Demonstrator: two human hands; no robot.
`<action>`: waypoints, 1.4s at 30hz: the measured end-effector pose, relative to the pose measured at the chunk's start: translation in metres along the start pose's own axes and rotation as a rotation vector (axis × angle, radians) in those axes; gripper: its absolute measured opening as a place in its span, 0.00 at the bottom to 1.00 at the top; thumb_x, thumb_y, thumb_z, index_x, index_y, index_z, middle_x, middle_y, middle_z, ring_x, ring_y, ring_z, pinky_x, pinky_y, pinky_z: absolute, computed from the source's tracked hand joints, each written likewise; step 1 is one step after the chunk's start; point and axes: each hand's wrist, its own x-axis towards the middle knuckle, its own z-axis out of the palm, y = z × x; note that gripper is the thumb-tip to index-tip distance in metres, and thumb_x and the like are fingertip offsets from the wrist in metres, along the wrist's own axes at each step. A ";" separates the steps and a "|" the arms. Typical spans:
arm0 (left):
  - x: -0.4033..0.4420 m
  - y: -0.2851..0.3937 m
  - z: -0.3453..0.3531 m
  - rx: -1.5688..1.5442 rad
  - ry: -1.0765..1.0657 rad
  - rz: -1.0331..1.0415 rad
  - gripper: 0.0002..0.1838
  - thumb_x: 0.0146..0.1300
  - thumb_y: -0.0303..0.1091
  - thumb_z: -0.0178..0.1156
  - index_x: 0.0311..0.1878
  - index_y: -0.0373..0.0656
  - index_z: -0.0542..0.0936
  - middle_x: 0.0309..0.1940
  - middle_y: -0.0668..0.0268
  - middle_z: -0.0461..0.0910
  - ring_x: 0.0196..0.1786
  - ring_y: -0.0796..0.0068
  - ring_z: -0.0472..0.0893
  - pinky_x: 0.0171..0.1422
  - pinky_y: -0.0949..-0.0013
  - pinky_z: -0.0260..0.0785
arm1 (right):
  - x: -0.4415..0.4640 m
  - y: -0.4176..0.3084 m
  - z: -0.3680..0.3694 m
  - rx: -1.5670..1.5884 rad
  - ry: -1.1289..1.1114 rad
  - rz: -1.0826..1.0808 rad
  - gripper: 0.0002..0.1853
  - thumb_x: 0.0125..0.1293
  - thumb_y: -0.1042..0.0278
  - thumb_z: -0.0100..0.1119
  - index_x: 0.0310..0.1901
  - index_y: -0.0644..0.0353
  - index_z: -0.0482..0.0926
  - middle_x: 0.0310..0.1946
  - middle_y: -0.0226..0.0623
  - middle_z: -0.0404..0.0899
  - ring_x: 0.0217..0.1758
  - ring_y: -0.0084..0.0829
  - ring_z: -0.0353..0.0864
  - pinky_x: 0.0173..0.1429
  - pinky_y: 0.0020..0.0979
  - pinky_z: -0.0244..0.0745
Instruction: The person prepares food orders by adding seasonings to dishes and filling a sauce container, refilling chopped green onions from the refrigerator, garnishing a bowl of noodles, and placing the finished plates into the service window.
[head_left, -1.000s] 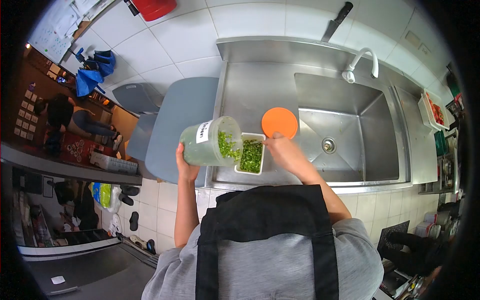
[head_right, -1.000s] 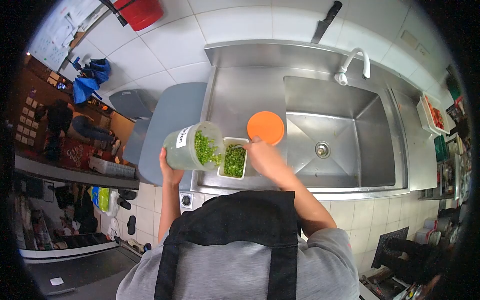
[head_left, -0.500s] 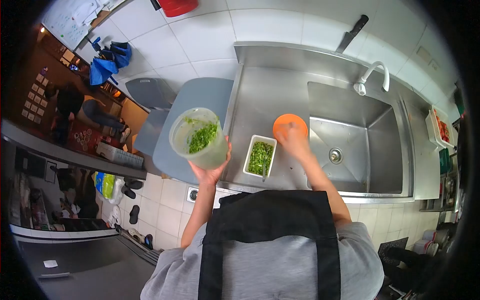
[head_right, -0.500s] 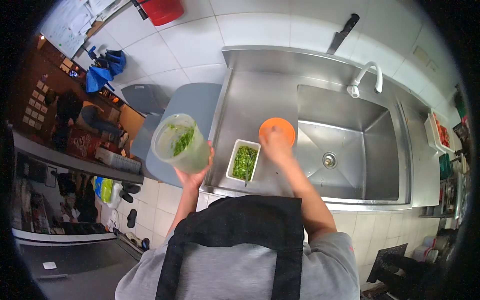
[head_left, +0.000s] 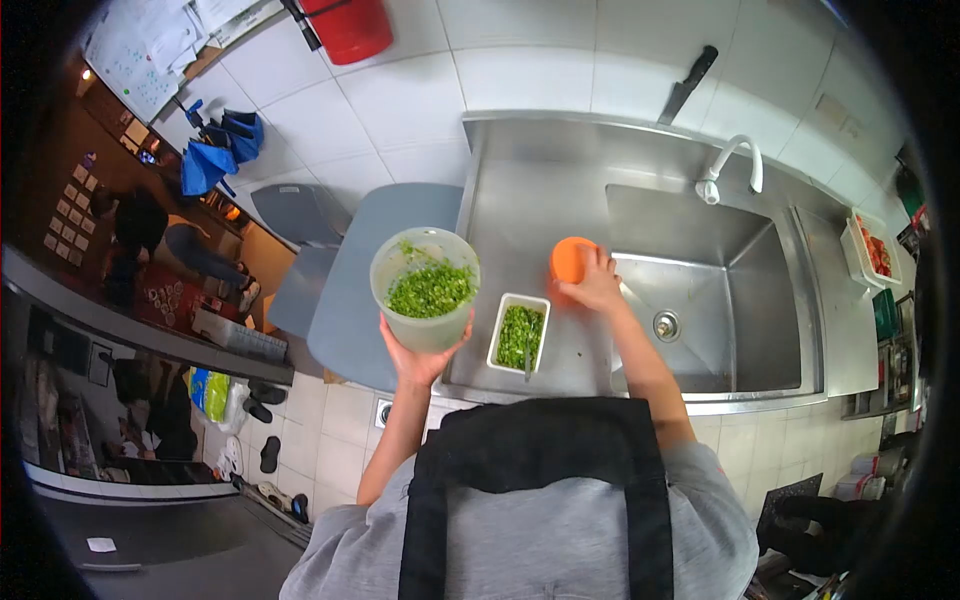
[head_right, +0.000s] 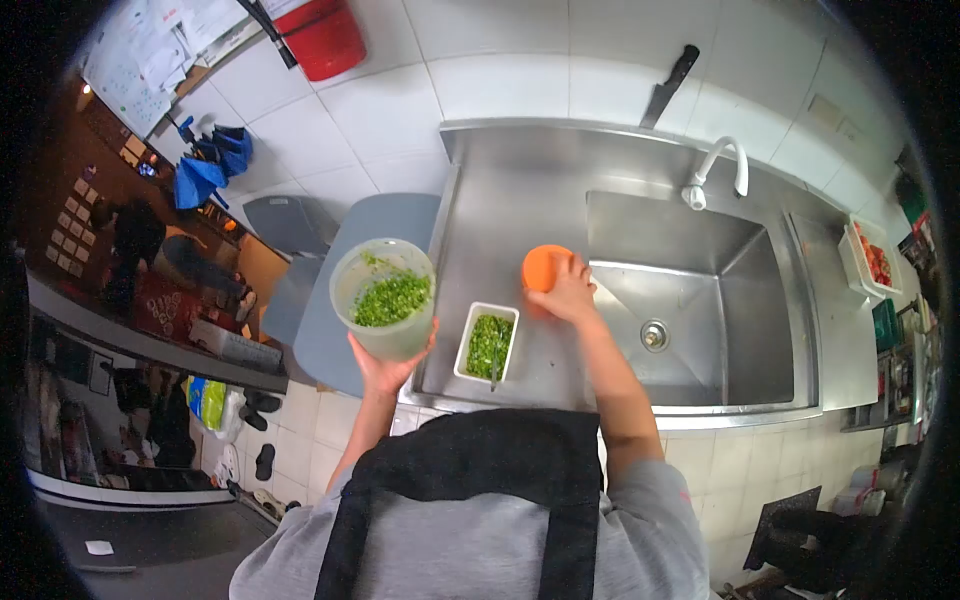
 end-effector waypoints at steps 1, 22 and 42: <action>0.001 0.003 0.003 0.014 0.008 -0.014 0.47 0.58 0.76 0.42 0.75 0.56 0.55 0.73 0.52 0.55 0.71 0.40 0.59 0.64 0.33 0.62 | -0.001 -0.011 -0.014 0.249 0.004 -0.133 0.56 0.44 0.37 0.72 0.73 0.51 0.56 0.76 0.58 0.40 0.76 0.64 0.44 0.70 0.64 0.53; 0.009 0.012 0.090 0.658 -0.235 -0.654 0.42 0.65 0.70 0.40 0.72 0.48 0.62 0.70 0.63 0.63 0.71 0.60 0.64 0.71 0.50 0.60 | -0.300 -0.204 -0.090 0.144 0.545 -0.394 0.53 0.36 0.56 0.75 0.71 0.36 0.63 0.78 0.53 0.35 0.75 0.68 0.41 0.70 0.60 0.49; -0.130 -0.087 0.116 0.686 -0.701 -1.425 0.39 0.69 0.66 0.37 0.74 0.49 0.59 0.72 0.60 0.59 0.72 0.55 0.62 0.73 0.49 0.60 | -0.519 -0.290 -0.009 -0.195 1.096 0.292 0.49 0.36 0.49 0.70 0.68 0.32 0.66 0.77 0.54 0.39 0.71 0.75 0.44 0.66 0.63 0.50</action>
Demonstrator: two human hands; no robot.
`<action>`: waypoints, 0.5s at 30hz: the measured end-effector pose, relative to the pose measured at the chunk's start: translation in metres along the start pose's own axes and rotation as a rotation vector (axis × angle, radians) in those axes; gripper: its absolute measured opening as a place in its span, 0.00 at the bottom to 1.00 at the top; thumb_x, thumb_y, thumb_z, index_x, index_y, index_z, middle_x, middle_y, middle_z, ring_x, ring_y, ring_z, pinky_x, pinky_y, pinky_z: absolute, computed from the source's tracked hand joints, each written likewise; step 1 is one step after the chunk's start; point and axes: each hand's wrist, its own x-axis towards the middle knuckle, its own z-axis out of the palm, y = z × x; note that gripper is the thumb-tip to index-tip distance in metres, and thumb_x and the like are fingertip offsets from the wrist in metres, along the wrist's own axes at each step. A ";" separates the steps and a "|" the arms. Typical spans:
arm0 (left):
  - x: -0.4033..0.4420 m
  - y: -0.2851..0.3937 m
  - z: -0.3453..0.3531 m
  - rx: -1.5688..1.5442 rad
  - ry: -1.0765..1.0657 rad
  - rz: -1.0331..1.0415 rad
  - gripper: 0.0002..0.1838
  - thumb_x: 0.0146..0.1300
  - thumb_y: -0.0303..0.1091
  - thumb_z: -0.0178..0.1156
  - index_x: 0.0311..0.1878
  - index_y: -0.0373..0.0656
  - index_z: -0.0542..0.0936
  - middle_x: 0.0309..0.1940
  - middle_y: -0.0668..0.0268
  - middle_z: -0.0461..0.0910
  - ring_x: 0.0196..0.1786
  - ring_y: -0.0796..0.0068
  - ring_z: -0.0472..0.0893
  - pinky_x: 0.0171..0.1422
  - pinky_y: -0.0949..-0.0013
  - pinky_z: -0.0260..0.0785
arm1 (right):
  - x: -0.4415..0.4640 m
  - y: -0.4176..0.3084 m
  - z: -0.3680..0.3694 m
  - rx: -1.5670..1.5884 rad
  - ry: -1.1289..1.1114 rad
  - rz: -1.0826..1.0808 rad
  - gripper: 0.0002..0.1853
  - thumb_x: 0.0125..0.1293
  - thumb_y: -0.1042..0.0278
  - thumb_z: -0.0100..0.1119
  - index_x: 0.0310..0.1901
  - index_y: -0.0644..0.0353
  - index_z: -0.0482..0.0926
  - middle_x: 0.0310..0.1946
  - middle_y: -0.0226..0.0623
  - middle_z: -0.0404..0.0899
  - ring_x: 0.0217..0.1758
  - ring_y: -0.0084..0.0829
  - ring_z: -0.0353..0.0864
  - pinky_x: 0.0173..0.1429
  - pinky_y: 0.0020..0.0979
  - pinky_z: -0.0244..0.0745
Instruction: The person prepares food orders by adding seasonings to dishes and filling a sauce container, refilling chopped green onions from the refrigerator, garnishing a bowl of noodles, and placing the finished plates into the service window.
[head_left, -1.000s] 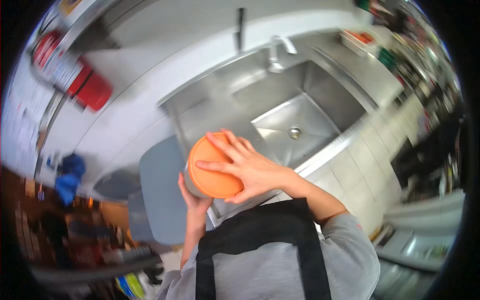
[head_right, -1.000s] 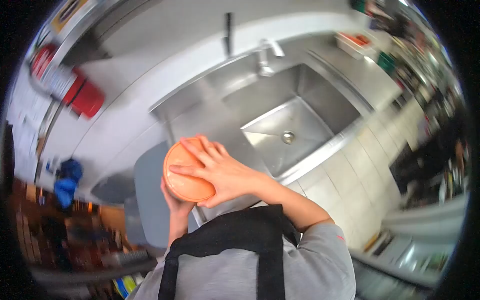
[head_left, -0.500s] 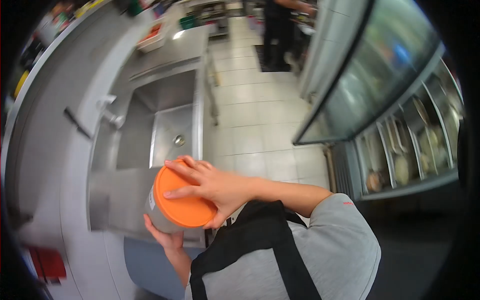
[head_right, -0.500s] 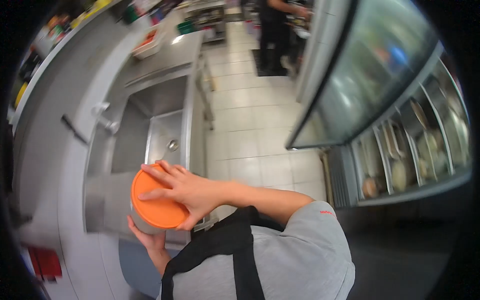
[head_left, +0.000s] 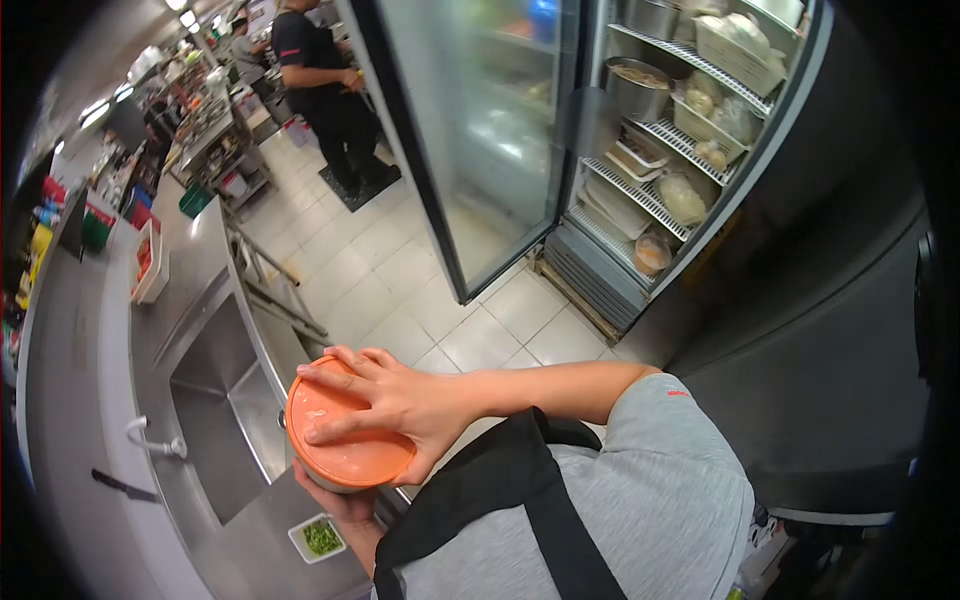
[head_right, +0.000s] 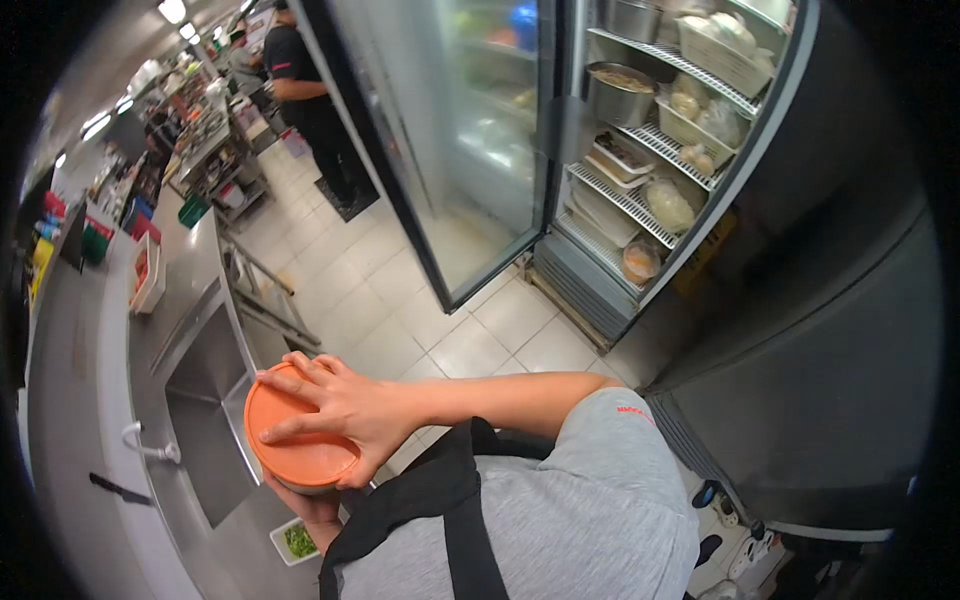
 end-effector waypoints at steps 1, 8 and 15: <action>0.010 -0.004 0.008 0.022 -0.007 -0.034 0.39 0.68 0.67 0.38 0.73 0.50 0.60 0.71 0.61 0.61 0.71 0.56 0.63 0.72 0.49 0.61 | -0.004 0.007 -0.013 -0.025 -0.031 0.002 0.48 0.36 0.49 0.70 0.68 0.32 0.66 0.77 0.54 0.39 0.72 0.75 0.44 0.66 0.63 0.50; 0.066 -0.057 0.091 0.194 -0.144 -0.148 0.39 0.67 0.68 0.40 0.72 0.49 0.62 0.69 0.60 0.65 0.70 0.58 0.66 0.69 0.51 0.64 | -0.052 0.011 -0.106 -0.162 0.018 0.174 0.52 0.39 0.48 0.72 0.72 0.35 0.60 0.76 0.59 0.38 0.74 0.74 0.42 0.68 0.62 0.47; 0.126 -0.136 0.173 0.283 -0.491 -0.291 0.41 0.67 0.69 0.37 0.72 0.49 0.60 0.70 0.59 0.63 0.70 0.57 0.67 0.71 0.50 0.62 | -0.114 0.036 -0.178 -0.334 0.131 0.261 0.56 0.35 0.47 0.76 0.72 0.31 0.59 0.70 0.58 0.50 0.71 0.67 0.50 0.66 0.64 0.48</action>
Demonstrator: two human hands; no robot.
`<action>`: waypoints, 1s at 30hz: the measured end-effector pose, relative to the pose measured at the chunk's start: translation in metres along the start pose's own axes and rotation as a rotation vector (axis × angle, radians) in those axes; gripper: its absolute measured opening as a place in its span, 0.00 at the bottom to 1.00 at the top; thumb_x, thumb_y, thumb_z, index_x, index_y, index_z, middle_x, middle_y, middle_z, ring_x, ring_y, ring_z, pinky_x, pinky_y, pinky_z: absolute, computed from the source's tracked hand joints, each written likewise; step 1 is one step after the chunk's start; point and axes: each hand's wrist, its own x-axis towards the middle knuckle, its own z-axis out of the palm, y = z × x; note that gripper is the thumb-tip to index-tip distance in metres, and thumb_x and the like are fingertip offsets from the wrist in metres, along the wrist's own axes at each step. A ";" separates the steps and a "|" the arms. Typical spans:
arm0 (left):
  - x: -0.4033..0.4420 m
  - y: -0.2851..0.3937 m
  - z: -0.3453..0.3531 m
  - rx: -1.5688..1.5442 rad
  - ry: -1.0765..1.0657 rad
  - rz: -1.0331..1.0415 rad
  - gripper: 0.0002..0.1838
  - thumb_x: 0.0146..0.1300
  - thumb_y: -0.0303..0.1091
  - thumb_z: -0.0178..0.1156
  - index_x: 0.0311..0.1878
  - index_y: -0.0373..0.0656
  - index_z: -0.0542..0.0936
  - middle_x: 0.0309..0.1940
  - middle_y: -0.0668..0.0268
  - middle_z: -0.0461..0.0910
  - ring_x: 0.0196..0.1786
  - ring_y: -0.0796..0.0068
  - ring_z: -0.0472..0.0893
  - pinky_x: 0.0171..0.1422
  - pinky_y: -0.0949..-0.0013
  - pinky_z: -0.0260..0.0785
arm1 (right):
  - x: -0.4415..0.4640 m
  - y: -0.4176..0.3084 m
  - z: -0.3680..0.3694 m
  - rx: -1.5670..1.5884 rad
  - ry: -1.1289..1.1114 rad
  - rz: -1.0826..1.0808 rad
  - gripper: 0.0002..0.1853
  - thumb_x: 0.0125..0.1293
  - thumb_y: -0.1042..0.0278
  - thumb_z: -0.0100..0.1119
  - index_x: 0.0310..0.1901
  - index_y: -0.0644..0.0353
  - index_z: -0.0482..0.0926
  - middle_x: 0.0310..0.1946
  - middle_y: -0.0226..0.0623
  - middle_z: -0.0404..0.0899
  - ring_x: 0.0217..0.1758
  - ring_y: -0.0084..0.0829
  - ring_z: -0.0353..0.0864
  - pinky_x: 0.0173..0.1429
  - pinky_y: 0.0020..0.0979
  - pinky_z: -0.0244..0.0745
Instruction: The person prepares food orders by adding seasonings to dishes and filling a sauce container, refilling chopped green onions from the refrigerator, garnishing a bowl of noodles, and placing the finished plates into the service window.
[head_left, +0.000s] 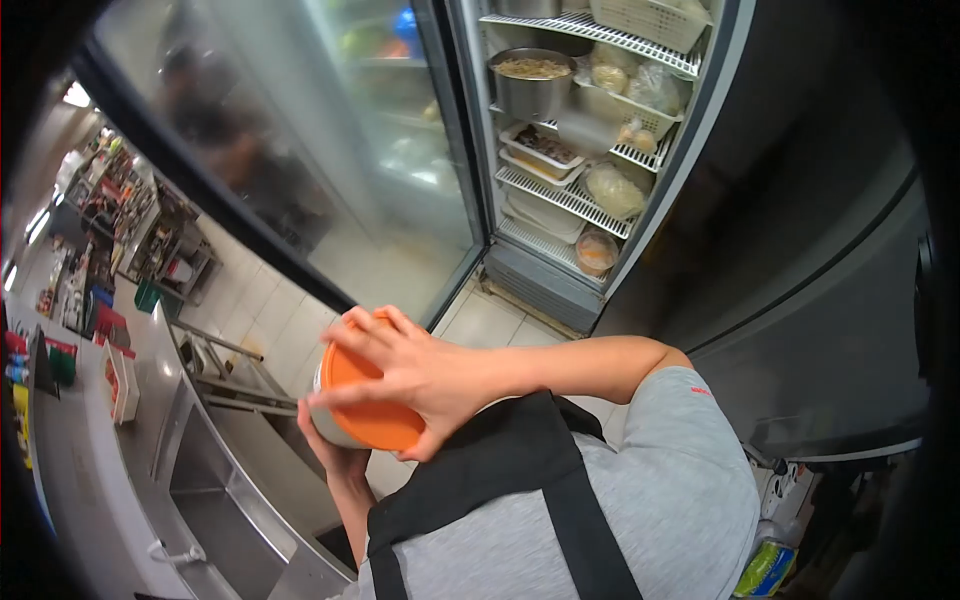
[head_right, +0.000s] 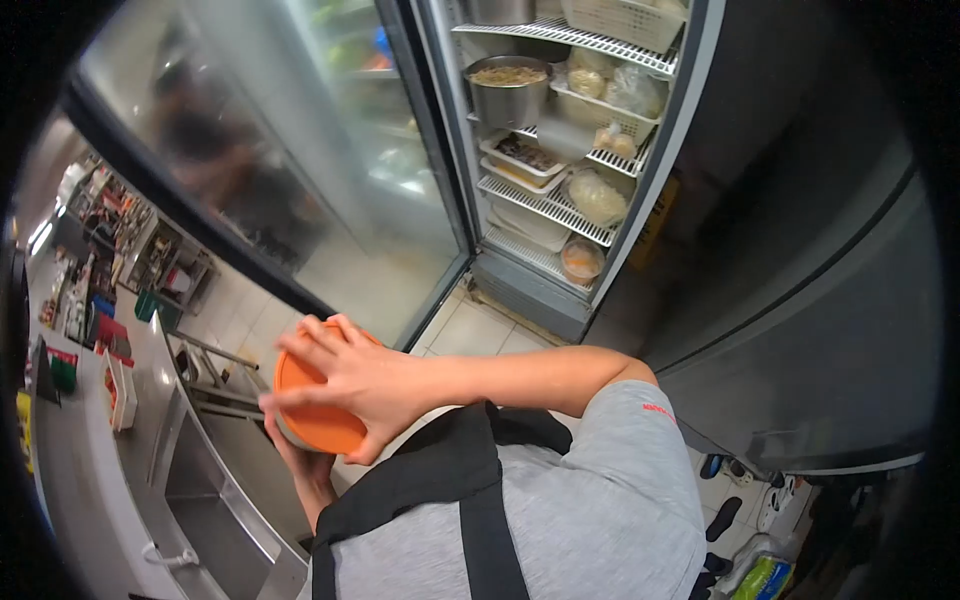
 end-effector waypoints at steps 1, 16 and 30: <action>0.016 -0.010 0.005 0.066 -0.080 0.006 0.41 0.67 0.69 0.37 0.72 0.49 0.60 0.70 0.59 0.63 0.70 0.56 0.67 0.70 0.50 0.63 | -0.005 0.006 -0.009 -0.044 -0.060 -0.074 0.55 0.35 0.48 0.76 0.71 0.30 0.60 0.71 0.58 0.51 0.71 0.67 0.50 0.65 0.65 0.49; 0.100 -0.020 0.059 0.102 -0.220 0.245 0.42 0.67 0.67 0.42 0.77 0.52 0.52 0.72 0.63 0.60 0.73 0.62 0.61 0.75 0.55 0.51 | -0.008 0.099 -0.029 0.217 0.332 0.623 0.41 0.61 0.42 0.59 0.73 0.49 0.58 0.71 0.55 0.53 0.75 0.52 0.52 0.75 0.49 0.48; 0.163 -0.001 0.131 -0.070 -0.572 0.169 0.46 0.66 0.72 0.41 0.76 0.47 0.54 0.74 0.67 0.59 0.75 0.66 0.57 0.77 0.53 0.47 | 0.006 0.049 -0.059 0.414 1.205 0.205 0.47 0.42 0.64 0.84 0.52 0.48 0.52 0.55 0.33 0.58 0.64 0.29 0.64 0.67 0.37 0.65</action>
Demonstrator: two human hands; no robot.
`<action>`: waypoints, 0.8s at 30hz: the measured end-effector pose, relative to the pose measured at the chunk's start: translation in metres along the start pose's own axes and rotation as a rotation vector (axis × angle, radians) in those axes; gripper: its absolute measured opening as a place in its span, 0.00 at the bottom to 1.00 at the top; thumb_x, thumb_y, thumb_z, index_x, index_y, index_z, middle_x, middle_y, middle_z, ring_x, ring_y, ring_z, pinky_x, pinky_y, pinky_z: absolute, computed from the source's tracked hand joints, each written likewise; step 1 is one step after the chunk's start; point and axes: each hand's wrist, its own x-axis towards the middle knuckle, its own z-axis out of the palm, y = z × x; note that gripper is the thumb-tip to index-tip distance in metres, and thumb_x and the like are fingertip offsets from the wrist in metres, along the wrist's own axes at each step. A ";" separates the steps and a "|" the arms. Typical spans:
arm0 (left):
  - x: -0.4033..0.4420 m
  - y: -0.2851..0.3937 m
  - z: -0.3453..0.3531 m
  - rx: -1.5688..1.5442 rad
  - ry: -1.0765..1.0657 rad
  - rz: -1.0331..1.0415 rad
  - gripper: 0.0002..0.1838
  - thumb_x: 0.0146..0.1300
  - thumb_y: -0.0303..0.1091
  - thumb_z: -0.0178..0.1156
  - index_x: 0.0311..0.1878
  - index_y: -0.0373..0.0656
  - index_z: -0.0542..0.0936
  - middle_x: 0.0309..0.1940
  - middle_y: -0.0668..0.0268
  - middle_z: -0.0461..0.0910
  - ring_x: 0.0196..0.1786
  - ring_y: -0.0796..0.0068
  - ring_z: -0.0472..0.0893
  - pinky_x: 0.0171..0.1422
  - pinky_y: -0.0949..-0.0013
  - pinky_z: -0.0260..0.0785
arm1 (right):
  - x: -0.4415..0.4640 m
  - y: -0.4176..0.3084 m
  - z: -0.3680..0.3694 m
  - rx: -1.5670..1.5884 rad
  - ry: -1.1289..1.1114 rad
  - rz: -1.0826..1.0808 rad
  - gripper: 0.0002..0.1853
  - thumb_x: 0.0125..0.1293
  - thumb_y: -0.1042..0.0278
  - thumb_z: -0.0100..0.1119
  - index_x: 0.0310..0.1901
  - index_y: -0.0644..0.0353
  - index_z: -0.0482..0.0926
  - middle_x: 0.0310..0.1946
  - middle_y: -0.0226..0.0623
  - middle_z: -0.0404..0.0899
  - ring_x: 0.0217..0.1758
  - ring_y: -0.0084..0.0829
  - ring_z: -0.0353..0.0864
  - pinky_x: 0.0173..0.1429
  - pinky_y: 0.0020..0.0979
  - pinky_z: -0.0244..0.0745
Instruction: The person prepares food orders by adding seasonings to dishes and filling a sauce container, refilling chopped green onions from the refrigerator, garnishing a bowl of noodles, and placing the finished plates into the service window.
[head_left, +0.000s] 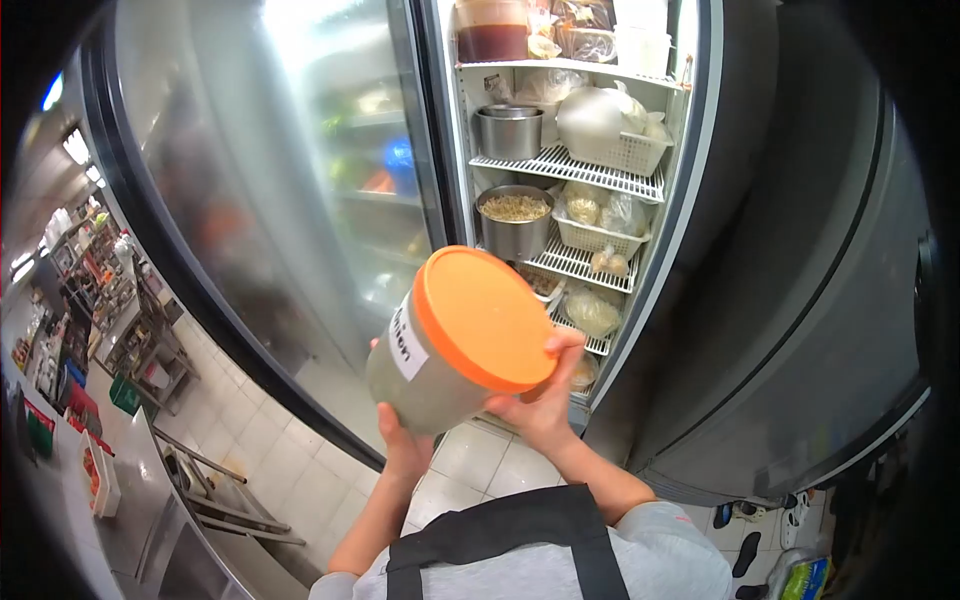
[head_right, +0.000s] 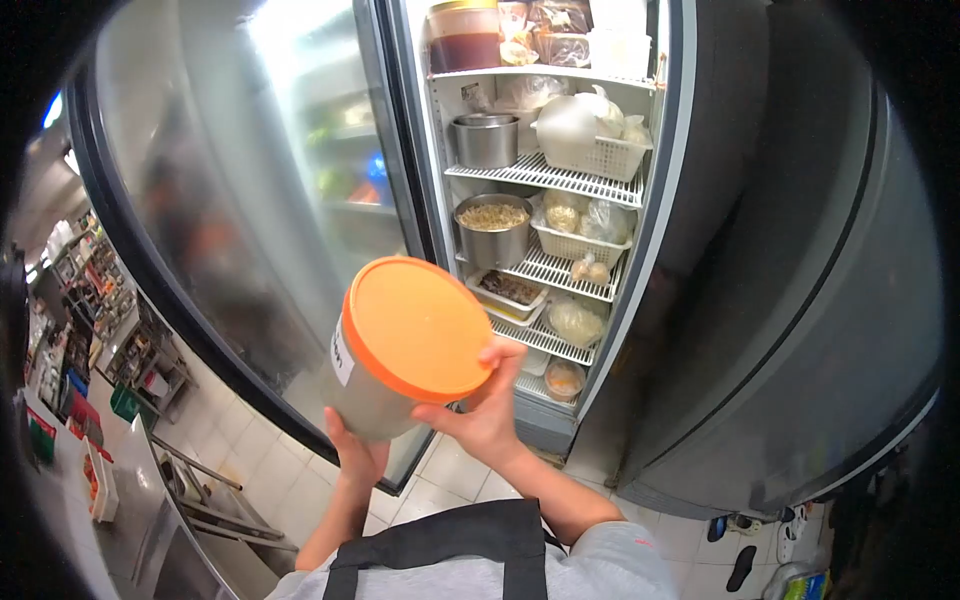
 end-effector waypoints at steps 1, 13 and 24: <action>0.006 0.009 0.005 0.047 -0.057 0.018 0.43 0.68 0.66 0.44 0.76 0.46 0.53 0.74 0.65 0.58 0.76 0.66 0.56 0.78 0.54 0.46 | 0.007 -0.005 -0.006 -0.051 -0.015 -0.106 0.46 0.43 0.64 0.84 0.52 0.48 0.52 0.55 0.33 0.59 0.64 0.29 0.64 0.67 0.36 0.65; 0.010 0.122 -0.030 1.319 0.679 1.067 0.29 0.65 0.26 0.50 0.71 0.39 0.61 0.72 0.56 0.57 0.76 0.56 0.54 0.77 0.50 0.46 | 0.317 -0.094 -0.035 -1.049 0.321 -0.952 0.37 0.51 0.48 0.77 0.51 0.59 0.62 0.48 0.42 0.68 0.56 0.39 0.70 0.57 0.42 0.68; 0.004 0.106 -0.131 1.164 0.676 0.352 0.35 0.70 0.47 0.57 0.69 0.29 0.62 0.65 0.49 0.68 0.70 0.59 0.65 0.74 0.62 0.52 | 0.508 -0.026 -0.128 -1.489 0.523 -0.426 0.30 0.72 0.49 0.46 0.73 0.34 0.53 0.71 0.70 0.47 0.74 0.63 0.53 0.72 0.56 0.57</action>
